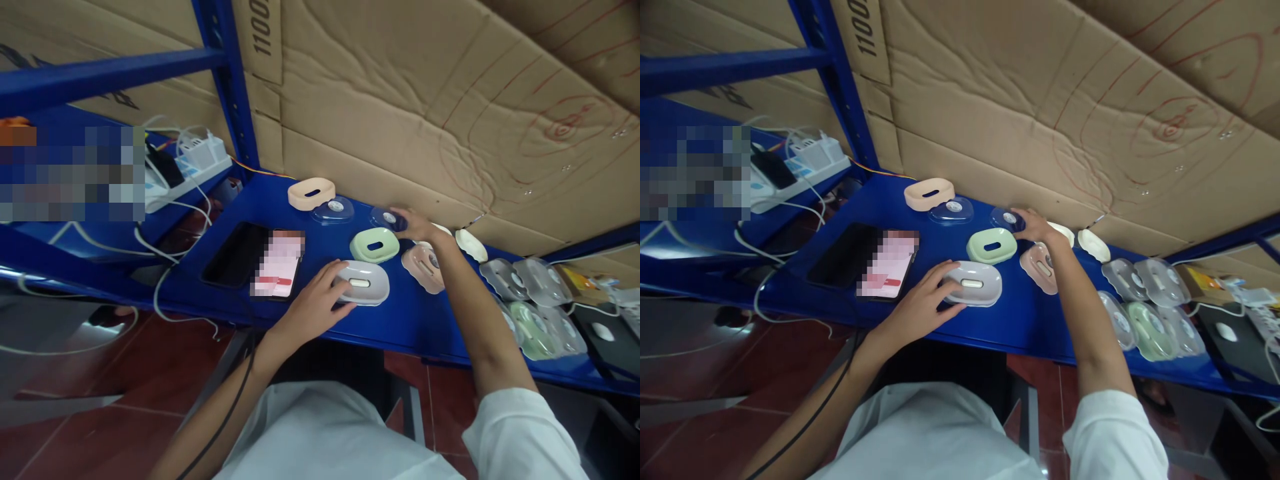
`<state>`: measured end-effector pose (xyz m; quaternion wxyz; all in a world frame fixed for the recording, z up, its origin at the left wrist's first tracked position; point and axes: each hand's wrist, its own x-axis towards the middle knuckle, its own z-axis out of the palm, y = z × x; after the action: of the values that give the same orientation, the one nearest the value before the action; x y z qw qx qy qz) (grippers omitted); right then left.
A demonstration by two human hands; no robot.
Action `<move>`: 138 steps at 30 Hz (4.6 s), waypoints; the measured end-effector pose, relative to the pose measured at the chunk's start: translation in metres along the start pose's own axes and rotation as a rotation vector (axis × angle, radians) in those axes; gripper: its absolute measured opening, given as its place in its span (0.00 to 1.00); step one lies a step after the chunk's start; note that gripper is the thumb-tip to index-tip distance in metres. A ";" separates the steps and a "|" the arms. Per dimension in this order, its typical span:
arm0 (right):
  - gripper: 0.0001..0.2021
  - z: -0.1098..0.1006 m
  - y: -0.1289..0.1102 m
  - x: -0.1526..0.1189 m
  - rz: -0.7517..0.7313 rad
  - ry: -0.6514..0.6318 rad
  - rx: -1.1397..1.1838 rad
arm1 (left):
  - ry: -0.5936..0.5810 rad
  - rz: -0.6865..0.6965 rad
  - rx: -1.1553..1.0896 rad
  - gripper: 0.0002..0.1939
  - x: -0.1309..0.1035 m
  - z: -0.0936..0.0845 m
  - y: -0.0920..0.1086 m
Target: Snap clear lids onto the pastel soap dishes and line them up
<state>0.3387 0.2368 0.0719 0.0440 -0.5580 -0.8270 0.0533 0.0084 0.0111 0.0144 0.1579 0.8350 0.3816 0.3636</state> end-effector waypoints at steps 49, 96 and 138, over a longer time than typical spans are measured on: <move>0.35 0.062 -0.145 -0.231 -0.398 0.335 0.266 | -0.153 -0.120 -0.442 0.38 0.001 -0.007 -0.004; 0.21 0.029 -0.113 -0.108 -0.333 0.152 0.122 | 0.037 -0.022 0.078 0.26 0.003 0.001 0.002; 0.24 0.043 -0.092 -0.094 -0.312 0.116 0.109 | -0.047 0.089 0.145 0.09 -0.001 -0.005 0.005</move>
<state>0.2836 0.1142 0.0406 0.1295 -0.4216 -0.8956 0.0584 0.0071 0.0064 0.0199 0.0894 0.8687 0.3657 0.3219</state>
